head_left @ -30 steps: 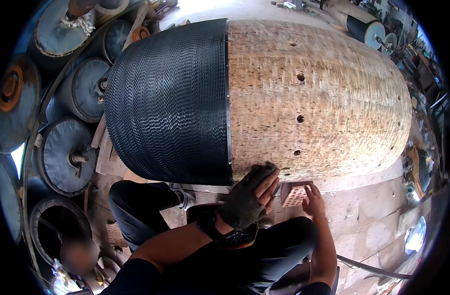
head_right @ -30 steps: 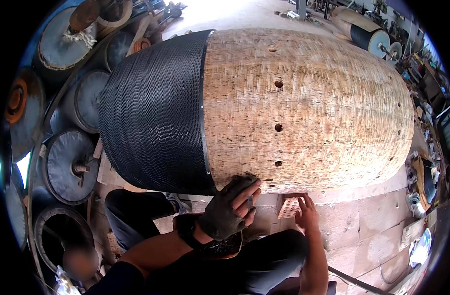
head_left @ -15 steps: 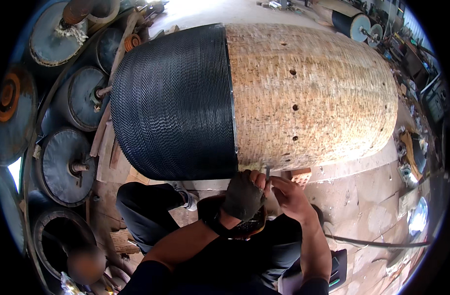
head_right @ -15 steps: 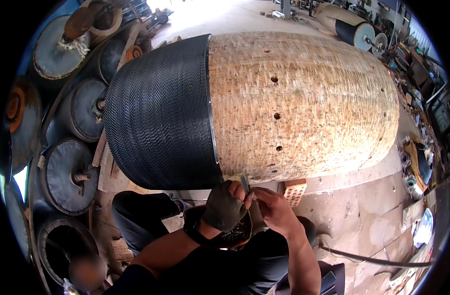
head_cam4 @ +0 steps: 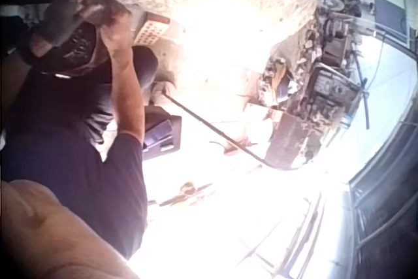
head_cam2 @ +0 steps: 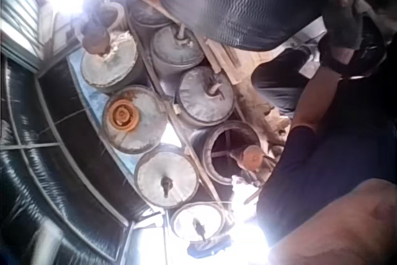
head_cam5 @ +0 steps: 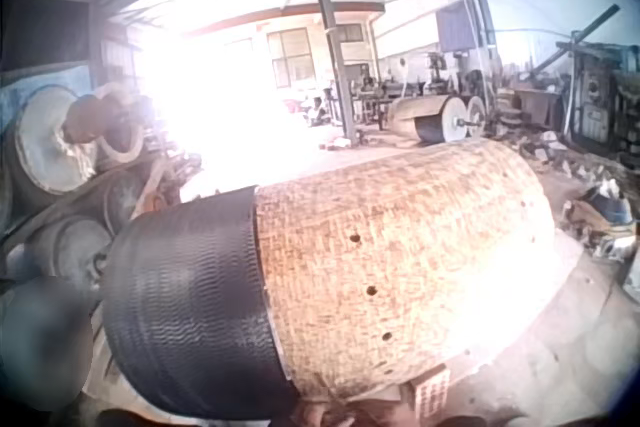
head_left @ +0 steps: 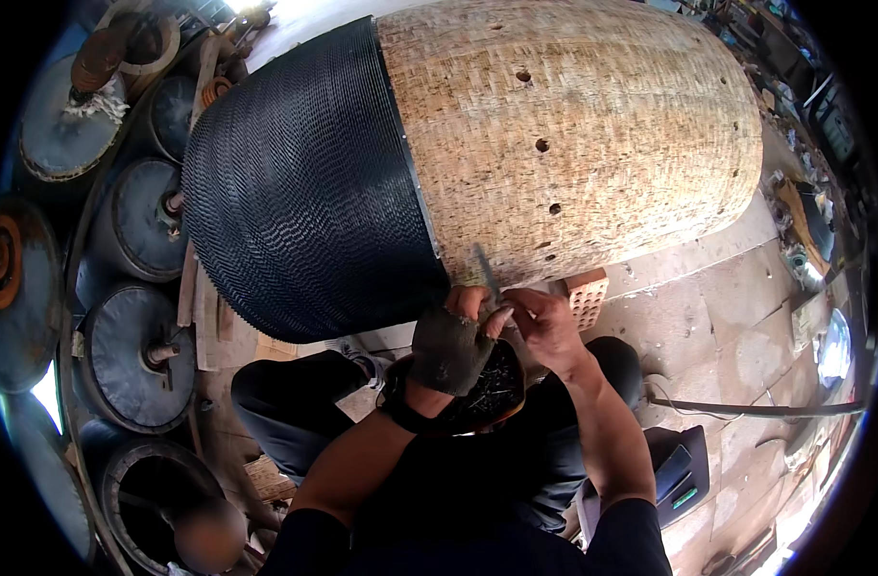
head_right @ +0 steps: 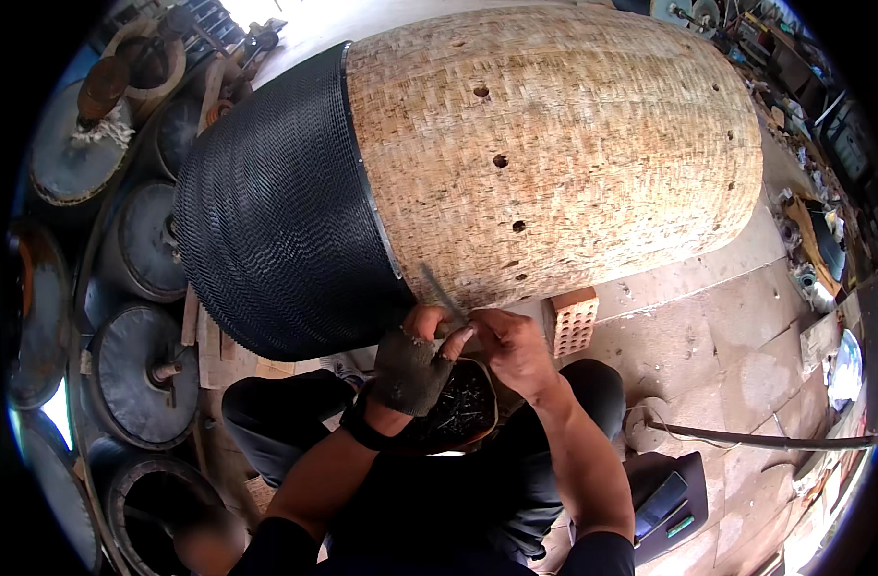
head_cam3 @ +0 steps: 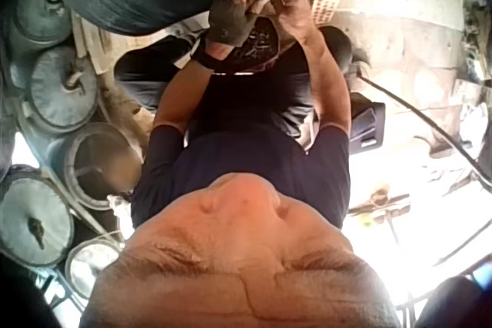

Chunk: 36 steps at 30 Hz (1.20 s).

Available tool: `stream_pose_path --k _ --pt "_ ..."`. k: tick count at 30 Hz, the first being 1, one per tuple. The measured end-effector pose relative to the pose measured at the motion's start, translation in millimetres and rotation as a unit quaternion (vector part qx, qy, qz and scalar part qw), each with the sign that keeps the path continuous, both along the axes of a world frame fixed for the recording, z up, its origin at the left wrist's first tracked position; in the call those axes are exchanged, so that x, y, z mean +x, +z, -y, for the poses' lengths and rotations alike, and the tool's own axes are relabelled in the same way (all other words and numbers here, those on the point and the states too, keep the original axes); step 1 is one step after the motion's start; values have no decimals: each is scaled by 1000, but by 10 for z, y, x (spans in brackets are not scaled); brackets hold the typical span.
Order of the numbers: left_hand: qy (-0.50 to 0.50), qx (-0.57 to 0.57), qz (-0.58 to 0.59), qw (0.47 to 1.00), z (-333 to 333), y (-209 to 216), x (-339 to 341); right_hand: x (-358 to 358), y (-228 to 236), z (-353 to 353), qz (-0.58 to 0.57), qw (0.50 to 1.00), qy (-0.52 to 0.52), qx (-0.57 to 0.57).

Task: The person assembles a circular basket base by arranging wooden sticks and securing them with pliers. They then move to a large cylindrical object and attach a black mesh material to its surface using a hammer and nails.

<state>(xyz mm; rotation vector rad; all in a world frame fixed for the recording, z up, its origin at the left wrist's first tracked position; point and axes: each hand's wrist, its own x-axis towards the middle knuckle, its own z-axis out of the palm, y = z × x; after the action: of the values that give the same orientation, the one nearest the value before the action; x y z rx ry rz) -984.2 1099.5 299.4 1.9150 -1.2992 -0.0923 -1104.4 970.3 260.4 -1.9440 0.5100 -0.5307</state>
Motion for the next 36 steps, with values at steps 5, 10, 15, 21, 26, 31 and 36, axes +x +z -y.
stream_pose_path --k 5,10,15,21,26,31,36 --pt "73 -11 249 966 -211 129 122 -97 -169 143 61 984 -83 146" --pt "143 -16 389 910 -164 58 326 -174 -300 209 71 979 -81 174" --pt "156 3 416 896 -93 45 380 -143 -285 189 78 982 -104 134" --pt "142 15 447 883 -62 67 425 -143 -156 195 47 991 -106 66" --pt "124 55 465 875 -59 115 427 -153 -235 193 46 992 -102 57" --pt "106 126 506 847 -40 264 378 -152 -214 201 23 992 -105 60" --pt "62 171 529 829 -40 327 399 -151 -122 223 45 994 -94 35"
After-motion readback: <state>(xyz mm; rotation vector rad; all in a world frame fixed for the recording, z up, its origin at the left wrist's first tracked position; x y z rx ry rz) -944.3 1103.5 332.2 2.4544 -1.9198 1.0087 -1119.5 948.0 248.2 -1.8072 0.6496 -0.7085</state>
